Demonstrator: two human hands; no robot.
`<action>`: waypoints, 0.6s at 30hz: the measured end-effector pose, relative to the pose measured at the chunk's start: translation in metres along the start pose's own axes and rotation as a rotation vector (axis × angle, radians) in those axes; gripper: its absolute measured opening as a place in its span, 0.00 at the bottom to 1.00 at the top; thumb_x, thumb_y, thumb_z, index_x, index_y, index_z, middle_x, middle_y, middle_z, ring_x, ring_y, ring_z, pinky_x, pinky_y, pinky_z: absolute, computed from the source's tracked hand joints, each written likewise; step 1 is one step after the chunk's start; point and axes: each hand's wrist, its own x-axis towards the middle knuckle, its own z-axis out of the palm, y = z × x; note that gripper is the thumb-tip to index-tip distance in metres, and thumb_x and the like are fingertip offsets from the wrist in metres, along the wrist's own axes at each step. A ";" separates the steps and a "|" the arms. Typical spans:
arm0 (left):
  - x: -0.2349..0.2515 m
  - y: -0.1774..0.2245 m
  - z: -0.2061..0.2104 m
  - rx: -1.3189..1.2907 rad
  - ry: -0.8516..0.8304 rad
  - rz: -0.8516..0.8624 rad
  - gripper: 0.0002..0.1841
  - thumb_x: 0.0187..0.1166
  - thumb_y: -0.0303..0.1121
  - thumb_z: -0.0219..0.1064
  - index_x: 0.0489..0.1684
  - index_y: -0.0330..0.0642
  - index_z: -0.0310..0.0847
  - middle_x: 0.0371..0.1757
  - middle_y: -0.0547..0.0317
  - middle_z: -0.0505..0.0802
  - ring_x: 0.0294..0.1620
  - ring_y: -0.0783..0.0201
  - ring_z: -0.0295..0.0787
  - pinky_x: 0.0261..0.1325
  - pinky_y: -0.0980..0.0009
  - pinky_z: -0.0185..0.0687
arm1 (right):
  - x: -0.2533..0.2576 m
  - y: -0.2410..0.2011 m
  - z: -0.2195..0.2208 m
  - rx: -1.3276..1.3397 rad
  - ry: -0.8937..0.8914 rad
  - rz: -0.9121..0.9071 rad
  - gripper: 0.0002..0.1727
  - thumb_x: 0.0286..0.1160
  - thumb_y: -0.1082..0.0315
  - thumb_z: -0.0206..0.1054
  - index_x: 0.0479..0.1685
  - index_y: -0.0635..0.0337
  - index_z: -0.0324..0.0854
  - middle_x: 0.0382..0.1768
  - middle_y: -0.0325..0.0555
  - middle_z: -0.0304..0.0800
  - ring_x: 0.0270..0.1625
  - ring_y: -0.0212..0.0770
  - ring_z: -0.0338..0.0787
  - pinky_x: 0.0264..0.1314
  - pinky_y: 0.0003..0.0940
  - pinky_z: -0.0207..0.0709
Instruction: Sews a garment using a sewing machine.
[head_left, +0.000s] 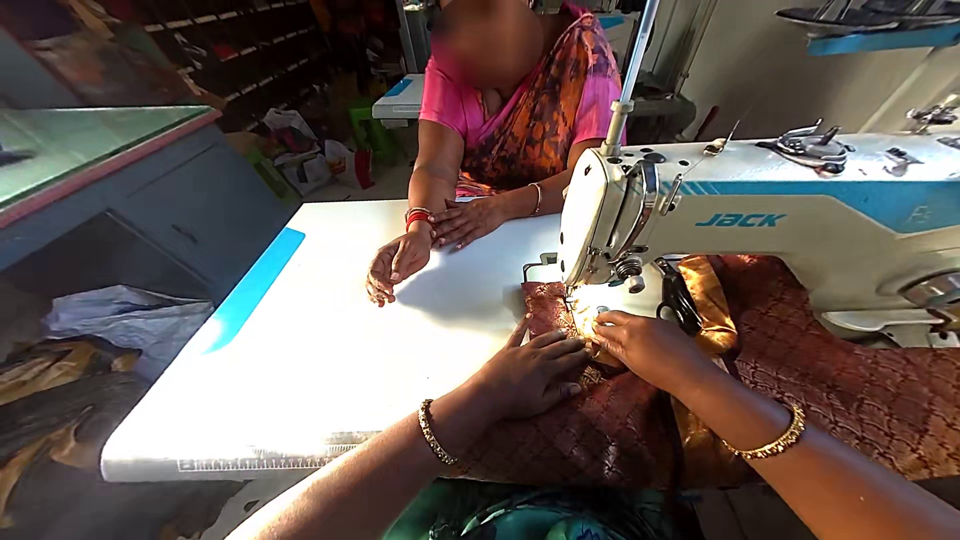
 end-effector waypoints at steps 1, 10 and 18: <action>0.001 -0.001 0.000 -0.005 -0.002 -0.005 0.28 0.92 0.52 0.49 0.89 0.56 0.67 0.91 0.67 0.70 0.95 0.60 0.54 0.92 0.33 0.29 | 0.002 0.000 -0.001 0.000 -0.017 0.007 0.13 0.86 0.68 0.65 0.58 0.64 0.91 0.66 0.54 0.90 0.57 0.58 0.94 0.58 0.59 0.85; 0.005 -0.012 -0.001 -0.013 -0.007 -0.007 0.28 0.93 0.52 0.46 0.89 0.59 0.67 0.91 0.69 0.69 0.95 0.61 0.52 0.91 0.31 0.25 | 0.015 0.004 -0.009 0.014 -0.122 0.051 0.15 0.89 0.66 0.61 0.59 0.63 0.90 0.68 0.52 0.88 0.63 0.56 0.91 0.63 0.59 0.82; 0.010 -0.027 0.008 -0.080 0.119 0.051 0.26 0.91 0.48 0.49 0.85 0.54 0.74 0.87 0.64 0.76 0.93 0.58 0.60 0.90 0.28 0.29 | 0.024 0.010 -0.004 0.037 -0.077 0.029 0.14 0.87 0.67 0.63 0.57 0.64 0.91 0.65 0.54 0.89 0.63 0.56 0.91 0.64 0.59 0.82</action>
